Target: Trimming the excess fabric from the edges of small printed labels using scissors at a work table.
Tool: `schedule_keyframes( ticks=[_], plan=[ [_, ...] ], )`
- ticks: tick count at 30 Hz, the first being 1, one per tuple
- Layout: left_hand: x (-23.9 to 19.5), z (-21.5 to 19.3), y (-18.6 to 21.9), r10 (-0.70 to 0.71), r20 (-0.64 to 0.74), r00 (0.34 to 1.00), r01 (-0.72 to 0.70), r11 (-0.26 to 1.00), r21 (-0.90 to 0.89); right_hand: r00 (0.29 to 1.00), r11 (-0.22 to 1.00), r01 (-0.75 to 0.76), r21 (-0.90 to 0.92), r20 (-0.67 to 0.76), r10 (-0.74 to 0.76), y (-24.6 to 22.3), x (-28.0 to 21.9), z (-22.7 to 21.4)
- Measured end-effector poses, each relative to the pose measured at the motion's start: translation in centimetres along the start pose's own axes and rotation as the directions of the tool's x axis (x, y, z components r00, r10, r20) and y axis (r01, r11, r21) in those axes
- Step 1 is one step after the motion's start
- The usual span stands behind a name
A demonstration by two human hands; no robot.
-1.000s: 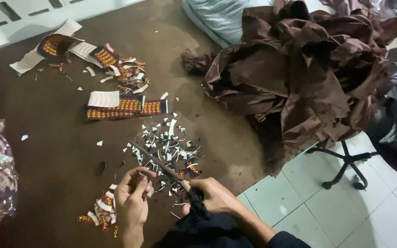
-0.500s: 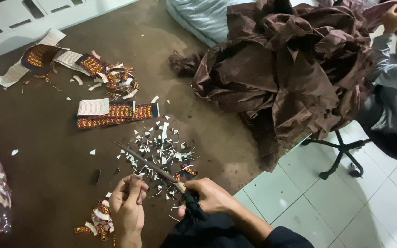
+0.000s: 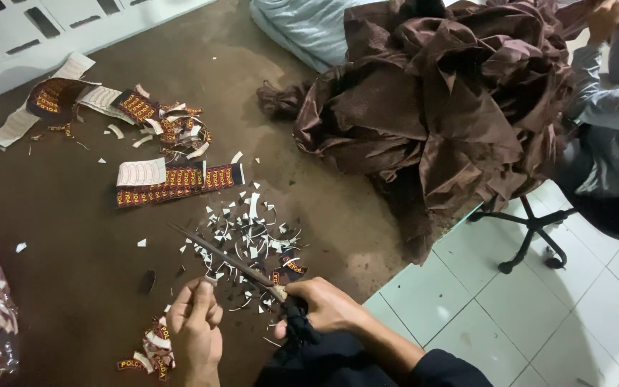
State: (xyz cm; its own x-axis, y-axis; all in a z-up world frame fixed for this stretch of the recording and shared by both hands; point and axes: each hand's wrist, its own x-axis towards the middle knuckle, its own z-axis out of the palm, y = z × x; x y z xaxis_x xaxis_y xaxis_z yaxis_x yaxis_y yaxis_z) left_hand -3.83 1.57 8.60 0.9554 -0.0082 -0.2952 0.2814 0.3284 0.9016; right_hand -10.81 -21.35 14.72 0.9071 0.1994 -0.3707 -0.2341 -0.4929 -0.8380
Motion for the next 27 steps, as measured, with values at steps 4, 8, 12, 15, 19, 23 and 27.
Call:
schedule_keyframes(
  ticks=[4, 8, 12, 15, 19, 23, 27],
  plan=[
    [0.0, -0.1, 0.2, -0.002, 0.008, 1.0, 0.002, 1.0, 0.003, 1.0, 1.0, 0.02, -0.011, 0.004, -0.02, 0.4, 0.1, 0.1],
    [-0.1, -0.2, 0.2, 0.022, 0.034, 0.999, -0.022, 1.0, -0.001, 1.0, 1.0, -0.014, 0.011, -0.002, 0.014, -1.0, -0.4, -0.4],
    [-0.1, -0.2, 0.4, -0.006, 0.03, 1.0, 0.007, 1.0, -0.021, 0.999, 0.999, -0.038, 0.033, 0.005, 0.038, -1.4, -0.5, -0.5],
    [-0.5, 0.3, 1.4, -0.006, 0.047, 0.999, 0.006, 1.0, 0.019, 0.999, 0.999, 0.026, 0.026, -0.023, -0.025, -0.3, -0.1, 0.0],
    [-0.2, -0.1, 0.9, -0.009, 0.068, 0.998, 0.01, 1.0, -0.017, 0.999, 0.999, -0.046, 0.016, -0.008, 0.047, -0.9, -0.3, -0.3],
    [-0.2, -0.1, 0.5, 0.046, 0.092, 0.995, -0.037, 0.995, -0.095, 0.998, 0.998, -0.056, 0.033, -0.004, 0.056, -2.3, -0.7, -0.8],
    [-0.1, 0.4, 1.0, 0.071, 0.101, 0.992, -0.054, 0.986, -0.155, 0.997, 0.996, -0.077, 0.042, -0.029, 0.078, -2.3, -0.6, -0.7]
  ],
)
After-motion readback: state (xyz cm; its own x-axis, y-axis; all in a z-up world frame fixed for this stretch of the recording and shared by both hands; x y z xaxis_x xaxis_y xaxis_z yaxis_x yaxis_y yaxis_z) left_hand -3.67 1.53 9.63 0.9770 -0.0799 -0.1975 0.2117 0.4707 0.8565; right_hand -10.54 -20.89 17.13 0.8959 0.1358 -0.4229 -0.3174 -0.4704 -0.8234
